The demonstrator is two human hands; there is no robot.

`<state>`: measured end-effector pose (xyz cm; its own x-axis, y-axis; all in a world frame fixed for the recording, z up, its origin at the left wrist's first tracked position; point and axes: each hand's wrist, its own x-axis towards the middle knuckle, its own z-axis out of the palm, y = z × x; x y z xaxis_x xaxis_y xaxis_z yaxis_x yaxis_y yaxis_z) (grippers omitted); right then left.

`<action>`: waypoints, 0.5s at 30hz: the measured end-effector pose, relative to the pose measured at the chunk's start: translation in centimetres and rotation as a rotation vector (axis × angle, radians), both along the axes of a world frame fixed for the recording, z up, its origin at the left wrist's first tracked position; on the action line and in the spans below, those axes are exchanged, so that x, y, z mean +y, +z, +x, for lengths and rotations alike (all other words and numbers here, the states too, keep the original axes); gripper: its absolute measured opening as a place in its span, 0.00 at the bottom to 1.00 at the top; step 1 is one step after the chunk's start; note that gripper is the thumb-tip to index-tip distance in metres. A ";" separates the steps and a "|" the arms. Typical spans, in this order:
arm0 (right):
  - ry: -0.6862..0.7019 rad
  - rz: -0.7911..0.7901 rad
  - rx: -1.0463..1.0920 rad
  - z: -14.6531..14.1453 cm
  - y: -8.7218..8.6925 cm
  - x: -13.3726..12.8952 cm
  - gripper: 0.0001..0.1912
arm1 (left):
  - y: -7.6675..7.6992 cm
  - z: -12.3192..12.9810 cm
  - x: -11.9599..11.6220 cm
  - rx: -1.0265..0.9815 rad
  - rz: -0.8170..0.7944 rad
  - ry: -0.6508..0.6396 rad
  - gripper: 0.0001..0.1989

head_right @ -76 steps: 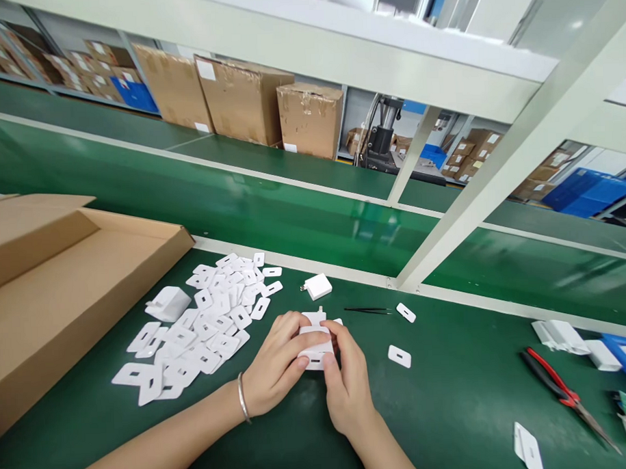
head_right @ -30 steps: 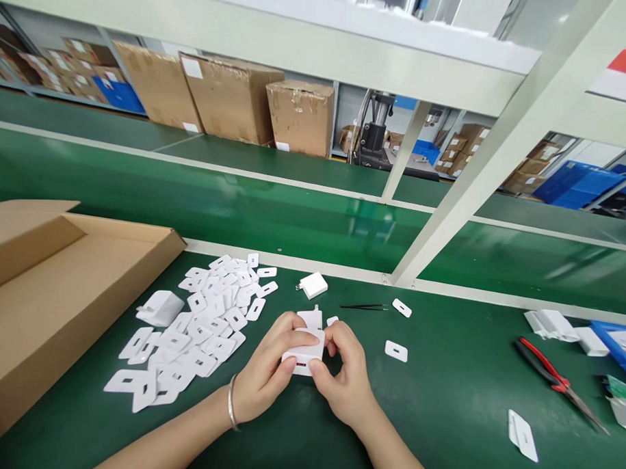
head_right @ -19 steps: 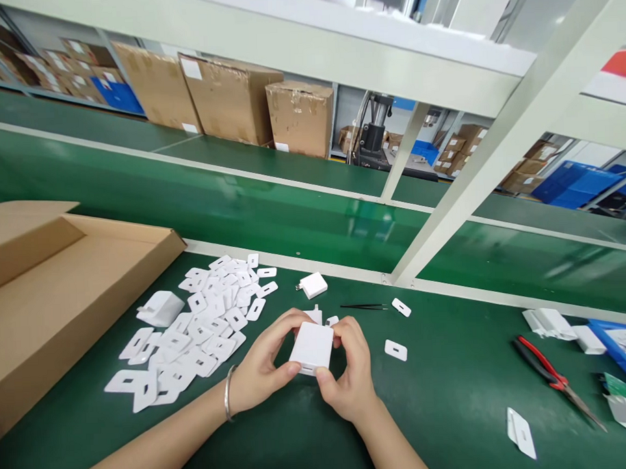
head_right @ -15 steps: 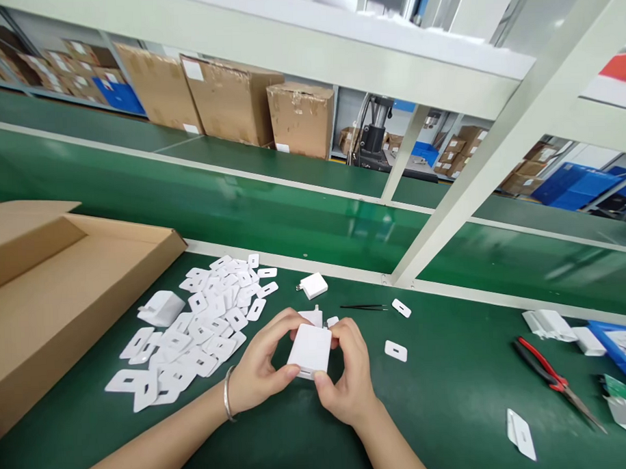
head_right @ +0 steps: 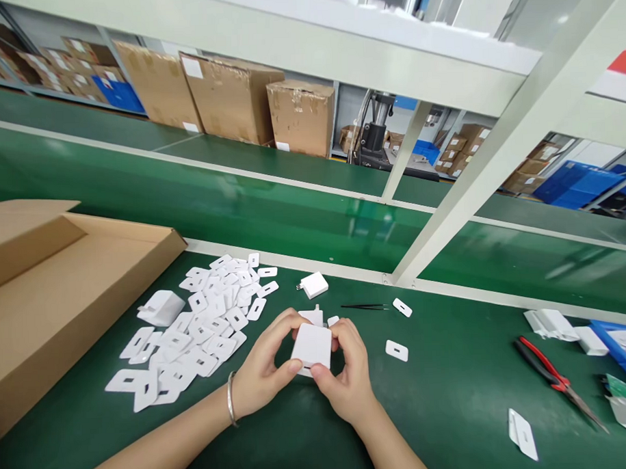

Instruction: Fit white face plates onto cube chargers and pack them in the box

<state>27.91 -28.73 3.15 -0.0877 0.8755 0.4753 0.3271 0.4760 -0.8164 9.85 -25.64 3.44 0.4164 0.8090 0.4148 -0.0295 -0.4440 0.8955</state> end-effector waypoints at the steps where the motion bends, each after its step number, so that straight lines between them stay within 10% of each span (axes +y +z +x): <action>1: 0.000 -0.008 0.014 0.0 -0.1 0.1 0.22 | -0.1 0.1 0.0 0.006 -0.002 -0.025 0.24; 15: 0.003 -0.005 -0.031 0.2 0.7 0.2 0.21 | -0.7 0.3 0.0 -0.038 -0.047 -0.037 0.18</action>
<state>28.07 -28.50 3.90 -0.1053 0.8773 0.4682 0.3507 0.4734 -0.8081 10.17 -25.60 2.78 0.4306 0.8127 0.3926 -0.0796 -0.3991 0.9134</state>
